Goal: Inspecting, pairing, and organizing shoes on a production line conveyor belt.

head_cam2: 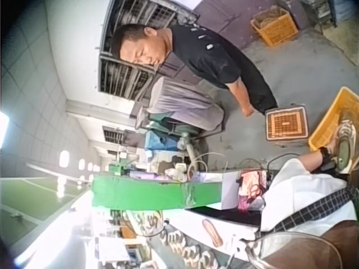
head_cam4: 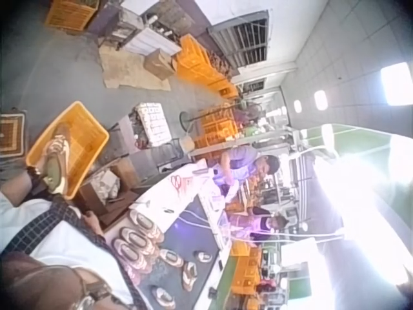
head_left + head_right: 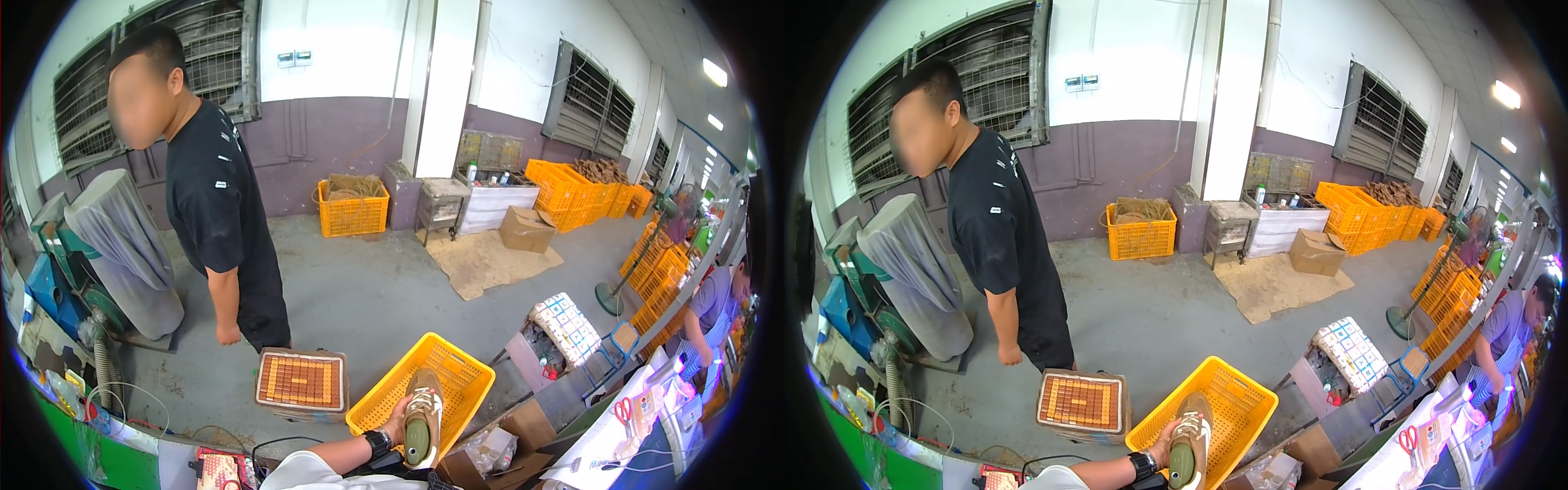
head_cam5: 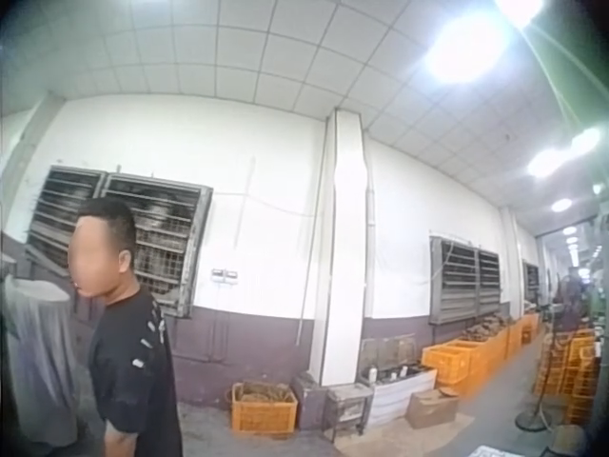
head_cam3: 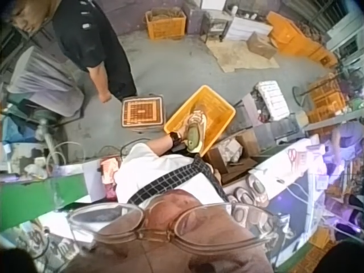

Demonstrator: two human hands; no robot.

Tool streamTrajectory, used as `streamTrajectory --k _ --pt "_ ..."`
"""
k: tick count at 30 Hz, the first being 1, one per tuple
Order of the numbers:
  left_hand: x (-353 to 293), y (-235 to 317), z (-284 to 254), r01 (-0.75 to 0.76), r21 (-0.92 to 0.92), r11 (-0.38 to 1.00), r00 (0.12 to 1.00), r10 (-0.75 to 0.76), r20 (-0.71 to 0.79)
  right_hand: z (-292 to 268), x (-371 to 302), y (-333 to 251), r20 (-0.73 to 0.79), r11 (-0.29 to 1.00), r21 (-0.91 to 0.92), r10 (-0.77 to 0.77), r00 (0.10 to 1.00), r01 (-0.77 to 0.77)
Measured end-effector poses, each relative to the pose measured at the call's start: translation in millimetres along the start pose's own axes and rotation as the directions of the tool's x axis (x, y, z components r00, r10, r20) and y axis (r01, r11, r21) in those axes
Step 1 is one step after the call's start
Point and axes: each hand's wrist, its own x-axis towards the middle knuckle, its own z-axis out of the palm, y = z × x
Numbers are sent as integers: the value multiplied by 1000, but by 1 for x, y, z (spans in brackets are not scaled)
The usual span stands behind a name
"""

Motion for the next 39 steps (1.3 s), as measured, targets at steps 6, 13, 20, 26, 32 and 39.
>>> streamTrajectory --k 6,13,20,26,32,39 --pt "-4 2 1 -10 -2 1000 1000 10 25 8 6 9 0 998 27 -51 999 51" --pt "-4 2 -1 -23 12 1000 1000 23 6 26 32 44 6 997 -18 -79 997 79" --pt "-9 1 3 -42 39 998 999 43 -18 28 33 48 -2 993 -34 -113 994 113" --pt "-10 1 3 -47 43 998 999 48 -4 13 9 19 6 999 -15 -42 999 42" --pt "-8 -1 1 -22 32 999 1000 23 -21 13 10 17 27 998 -35 -45 999 45" --pt "-7 -2 3 52 20 998 995 -51 -81 21 18 28 11 994 -27 -109 994 109"
